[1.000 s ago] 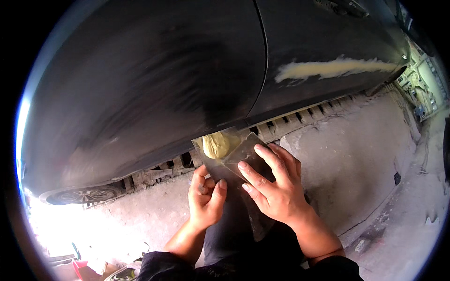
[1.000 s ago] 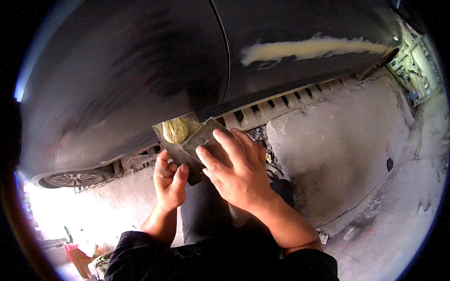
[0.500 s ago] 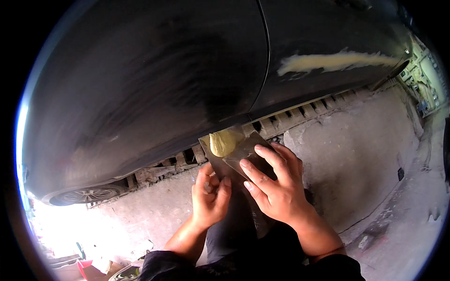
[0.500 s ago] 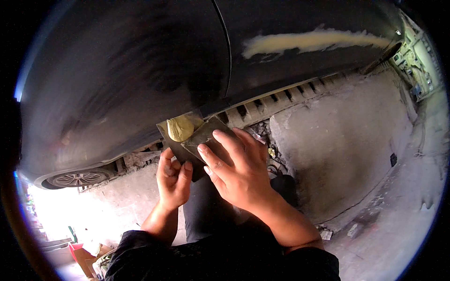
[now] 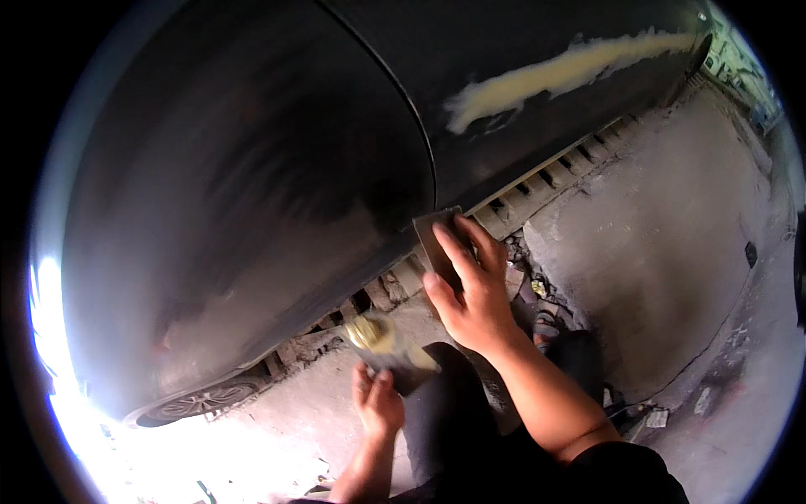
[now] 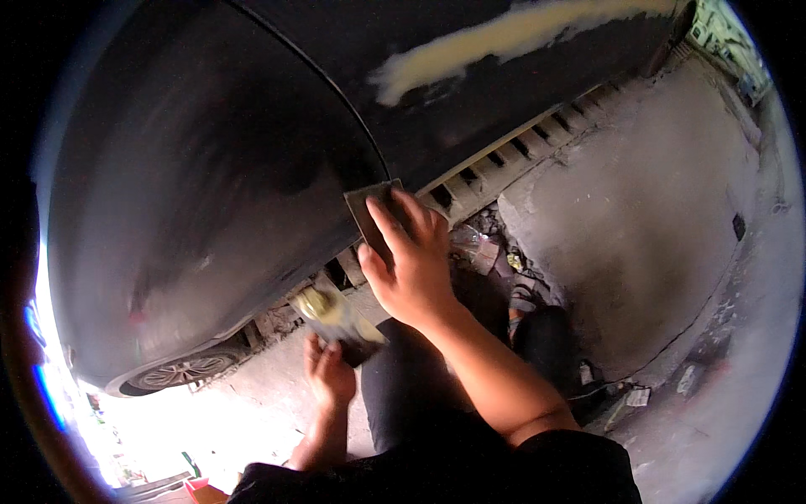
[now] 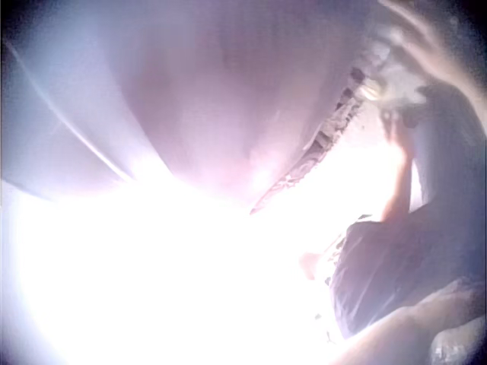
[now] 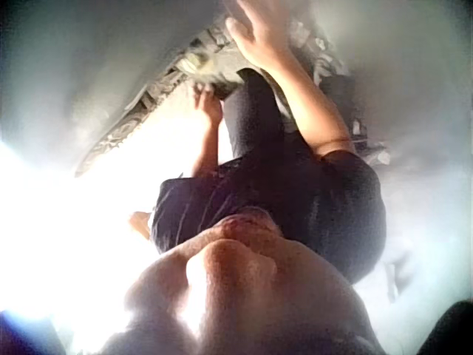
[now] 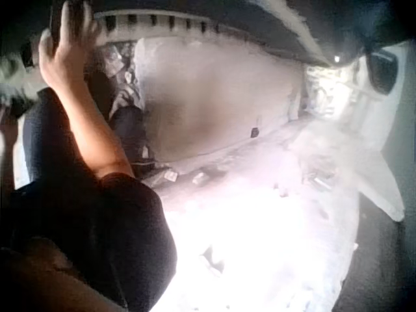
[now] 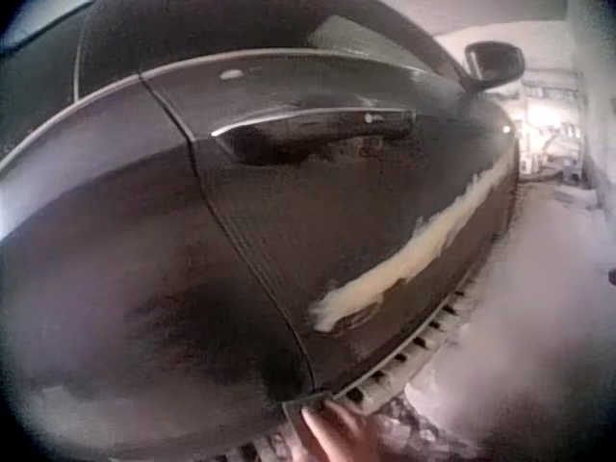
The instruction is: The person applies body filler putty to a car door using a metal spreader, smoothing the material over a sanded section of the panel.
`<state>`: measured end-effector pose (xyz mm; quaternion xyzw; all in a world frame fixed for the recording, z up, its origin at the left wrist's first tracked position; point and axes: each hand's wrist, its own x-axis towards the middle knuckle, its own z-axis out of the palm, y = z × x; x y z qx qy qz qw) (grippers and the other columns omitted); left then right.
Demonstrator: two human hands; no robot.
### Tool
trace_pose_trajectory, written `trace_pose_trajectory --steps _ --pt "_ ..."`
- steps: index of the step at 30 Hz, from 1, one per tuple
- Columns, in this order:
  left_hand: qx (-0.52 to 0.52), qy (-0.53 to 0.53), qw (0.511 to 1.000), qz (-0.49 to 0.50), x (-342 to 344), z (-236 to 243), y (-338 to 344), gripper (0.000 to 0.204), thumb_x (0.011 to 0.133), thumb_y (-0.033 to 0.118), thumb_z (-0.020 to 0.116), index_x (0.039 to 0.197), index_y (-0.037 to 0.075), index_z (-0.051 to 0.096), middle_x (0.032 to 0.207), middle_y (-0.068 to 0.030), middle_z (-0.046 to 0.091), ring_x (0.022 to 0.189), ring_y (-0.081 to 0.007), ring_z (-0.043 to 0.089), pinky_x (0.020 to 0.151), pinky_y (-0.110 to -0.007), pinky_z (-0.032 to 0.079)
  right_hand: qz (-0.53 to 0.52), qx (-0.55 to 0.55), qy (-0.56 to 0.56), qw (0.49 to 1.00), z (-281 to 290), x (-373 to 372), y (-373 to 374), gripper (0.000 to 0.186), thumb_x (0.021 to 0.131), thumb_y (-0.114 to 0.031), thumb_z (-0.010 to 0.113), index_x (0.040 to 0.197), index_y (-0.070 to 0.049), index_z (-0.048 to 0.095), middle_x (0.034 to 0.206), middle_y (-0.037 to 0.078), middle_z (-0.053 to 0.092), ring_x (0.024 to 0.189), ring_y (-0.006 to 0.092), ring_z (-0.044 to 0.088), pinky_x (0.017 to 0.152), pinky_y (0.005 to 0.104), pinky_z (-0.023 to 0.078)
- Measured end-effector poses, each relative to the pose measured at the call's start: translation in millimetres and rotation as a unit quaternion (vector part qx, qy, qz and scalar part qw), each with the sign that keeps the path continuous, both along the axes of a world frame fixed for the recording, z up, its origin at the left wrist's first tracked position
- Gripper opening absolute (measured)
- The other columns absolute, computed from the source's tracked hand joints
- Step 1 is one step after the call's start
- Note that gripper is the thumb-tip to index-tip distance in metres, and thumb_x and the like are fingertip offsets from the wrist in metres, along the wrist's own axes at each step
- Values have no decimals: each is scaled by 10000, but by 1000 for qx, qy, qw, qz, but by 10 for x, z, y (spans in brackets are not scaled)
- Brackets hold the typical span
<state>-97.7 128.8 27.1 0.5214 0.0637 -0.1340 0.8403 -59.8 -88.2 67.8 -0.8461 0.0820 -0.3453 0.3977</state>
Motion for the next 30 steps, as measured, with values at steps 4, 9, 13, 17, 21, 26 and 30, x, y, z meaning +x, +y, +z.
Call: trace_pose_trajectory --steps 4,9,13,17,21,26,30 --pt "9 142 989 27 -538 -446 224 386 850 -20 487 1231 40 479 1153 -109 581 1074 -233 549 977 -361 407 -28 89 -17 995 -77 389 235 561 879 -252 580 1390 -97 409 1370 234 323 1172 440 365 961 536 376" --pt "8 136 988 68 -680 -569 251 378 829 -43 494 1196 49 494 1139 -98 586 1065 -218 548 962 -350 411 -82 86 -58 991 42 633 398 581 865 -216 600 1391 -74 399 1346 248 325 1110 431 373 907 523 399" --pt "-11 139 988 62 -680 -624 313 366 824 -38 501 1174 71 499 1111 -91 591 1048 -216 554 953 -352 418 -104 58 -77 990 24 769 475 612 834 -185 637 1387 -70 404 1346 240 335 1076 409 398 886 510 392" --pt "-7 131 991 41 -666 -726 382 419 838 -29 462 1239 89 492 1178 -117 591 1076 -267 571 956 -414 450 -69 51 -61 994 -32 659 525 604 816 -174 640 1375 -79 430 1348 226 348 1066 397 410 897 505 383" --pt "11 122 992 43 -677 -818 440 414 839 -21 463 1239 82 492 1179 -118 590 1076 -268 572 957 -411 450 -97 46 -79 991 4 628 404 577 829 -184 628 1366 -78 444 1351 223 348 1067 400 408 888 504 389" --pt "16 121 992 33 -641 -695 354 405 839 -13 469 1232 80 494 1176 -114 589 1080 -265 569 957 -409 450 -106 48 -97 988 -5 786 429 598 825 -178 633 1375 -72 424 1341 226 359 1056 403 416 887 506 388" --pt "19 120 992 34 -666 -734 390 405 834 -15 473 1228 73 492 1171 -113 587 1074 -263 568 956 -408 450 -67 33 -78 994 -96 645 412 596 820 -178 635 1369 -73 430 1337 230 368 1073 402 413 904 509 375"
